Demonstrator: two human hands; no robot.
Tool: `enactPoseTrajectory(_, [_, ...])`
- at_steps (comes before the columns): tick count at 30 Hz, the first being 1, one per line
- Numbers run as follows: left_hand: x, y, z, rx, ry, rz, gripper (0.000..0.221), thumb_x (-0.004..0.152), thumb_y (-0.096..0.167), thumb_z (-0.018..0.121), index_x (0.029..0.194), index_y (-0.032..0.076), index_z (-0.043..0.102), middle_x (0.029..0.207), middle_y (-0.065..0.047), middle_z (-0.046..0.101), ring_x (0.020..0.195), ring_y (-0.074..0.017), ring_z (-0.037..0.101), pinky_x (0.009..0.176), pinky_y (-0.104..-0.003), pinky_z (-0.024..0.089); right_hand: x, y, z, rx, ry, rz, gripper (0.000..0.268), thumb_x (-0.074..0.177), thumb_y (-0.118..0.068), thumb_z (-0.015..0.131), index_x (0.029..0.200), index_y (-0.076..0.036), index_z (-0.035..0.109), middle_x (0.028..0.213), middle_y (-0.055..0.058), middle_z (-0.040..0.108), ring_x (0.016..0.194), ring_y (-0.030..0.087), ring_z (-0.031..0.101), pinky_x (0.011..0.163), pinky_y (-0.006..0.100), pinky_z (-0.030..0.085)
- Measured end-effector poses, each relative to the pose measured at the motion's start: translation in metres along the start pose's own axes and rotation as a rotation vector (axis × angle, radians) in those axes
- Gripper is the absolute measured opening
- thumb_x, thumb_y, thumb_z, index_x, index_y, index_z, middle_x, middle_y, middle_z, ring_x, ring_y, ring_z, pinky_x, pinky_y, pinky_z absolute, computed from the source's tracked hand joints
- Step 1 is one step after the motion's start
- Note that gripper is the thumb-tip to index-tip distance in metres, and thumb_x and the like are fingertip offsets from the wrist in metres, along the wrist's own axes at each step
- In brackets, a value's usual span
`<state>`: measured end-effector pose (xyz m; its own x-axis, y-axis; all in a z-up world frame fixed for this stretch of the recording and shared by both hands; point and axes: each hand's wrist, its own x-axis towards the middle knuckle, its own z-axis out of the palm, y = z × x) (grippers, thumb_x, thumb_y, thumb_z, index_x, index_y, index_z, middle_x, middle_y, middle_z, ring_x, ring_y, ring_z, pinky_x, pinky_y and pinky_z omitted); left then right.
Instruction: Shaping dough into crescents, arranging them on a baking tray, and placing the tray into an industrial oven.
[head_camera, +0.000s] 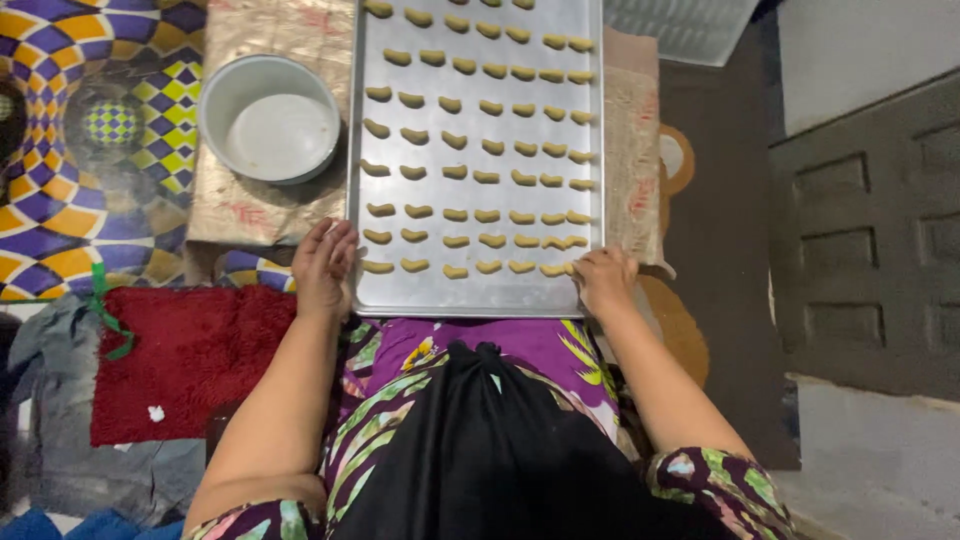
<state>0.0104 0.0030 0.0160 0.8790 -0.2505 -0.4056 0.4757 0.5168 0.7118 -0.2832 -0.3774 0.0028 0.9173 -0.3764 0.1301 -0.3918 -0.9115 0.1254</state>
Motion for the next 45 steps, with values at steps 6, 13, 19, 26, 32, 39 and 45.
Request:
enactPoseTrajectory(6, [0.004,-0.009,-0.009,0.006,-0.05,0.023,0.036,0.098,0.018,0.065,0.132,0.009,0.057,0.122,-0.015,0.071,0.104,-0.0174,0.075,0.081,-0.016,0.063,0.002,-0.002,-0.021,0.071,-0.183,0.112,0.026,0.079,-0.042,0.079,0.104,-0.039,0.077,0.109,-0.014,0.072,0.118,0.019,0.058,0.091,0.043,0.042])
enactPoseTrajectory(13, [0.007,-0.009,-0.011,-0.013,-0.088,0.037,0.037,0.099,0.016,0.065,0.133,0.006,0.055,0.122,-0.018,0.07,0.103,-0.0183,0.076,0.08,-0.017,0.065,0.016,0.018,-0.014,0.14,-0.253,0.225,0.031,0.083,-0.038,0.076,0.114,-0.04,0.074,0.117,-0.013,0.069,0.123,0.021,0.053,0.093,0.048,0.042])
enactPoseTrajectory(19, [0.004,-0.006,-0.011,0.002,-0.089,0.042,0.034,0.099,0.016,0.064,0.132,0.008,0.056,0.121,-0.016,0.071,0.103,-0.0171,0.076,0.08,-0.015,0.065,0.036,0.007,0.0,0.101,0.024,0.09,0.027,0.083,-0.032,0.077,0.11,-0.033,0.076,0.107,-0.009,0.071,0.117,0.021,0.054,0.086,0.045,0.039])
enactPoseTrajectory(26, [0.004,-0.005,-0.009,0.007,-0.071,0.04,0.036,0.099,0.017,0.066,0.132,0.007,0.056,0.121,-0.016,0.071,0.102,-0.0174,0.076,0.08,-0.015,0.065,0.041,0.011,0.008,0.128,0.039,0.064,0.017,0.085,-0.03,0.075,0.102,-0.031,0.076,0.096,-0.009,0.072,0.113,0.021,0.057,0.085,0.044,0.038])
enactPoseTrajectory(32, [0.004,-0.004,-0.009,-0.003,-0.061,0.026,0.035,0.099,0.016,0.065,0.132,0.007,0.056,0.121,-0.017,0.07,0.102,-0.0184,0.077,0.079,-0.016,0.066,0.036,0.009,-0.008,0.11,0.006,0.127,0.028,0.081,-0.035,0.079,0.109,-0.031,0.076,0.102,-0.009,0.072,0.116,0.022,0.056,0.088,0.047,0.039])
enactPoseTrajectory(39, [0.001,0.0,-0.004,-0.007,-0.048,0.02,0.037,0.098,0.018,0.067,0.131,0.006,0.056,0.121,-0.017,0.07,0.101,-0.0178,0.077,0.079,-0.015,0.067,0.022,-0.007,-0.052,0.21,-0.259,0.081,0.019,0.082,-0.035,0.077,0.101,-0.032,0.079,0.103,-0.009,0.075,0.119,0.023,0.056,0.089,0.044,0.036])
enactPoseTrajectory(45, [0.001,0.0,-0.006,-0.007,-0.056,0.024,0.037,0.099,0.017,0.066,0.132,0.007,0.055,0.121,-0.016,0.071,0.1,-0.017,0.076,0.078,-0.014,0.066,0.012,0.002,-0.036,0.105,-0.211,0.004,0.007,0.084,-0.037,0.074,0.09,-0.034,0.077,0.096,-0.01,0.074,0.115,0.02,0.059,0.091,0.045,0.041])
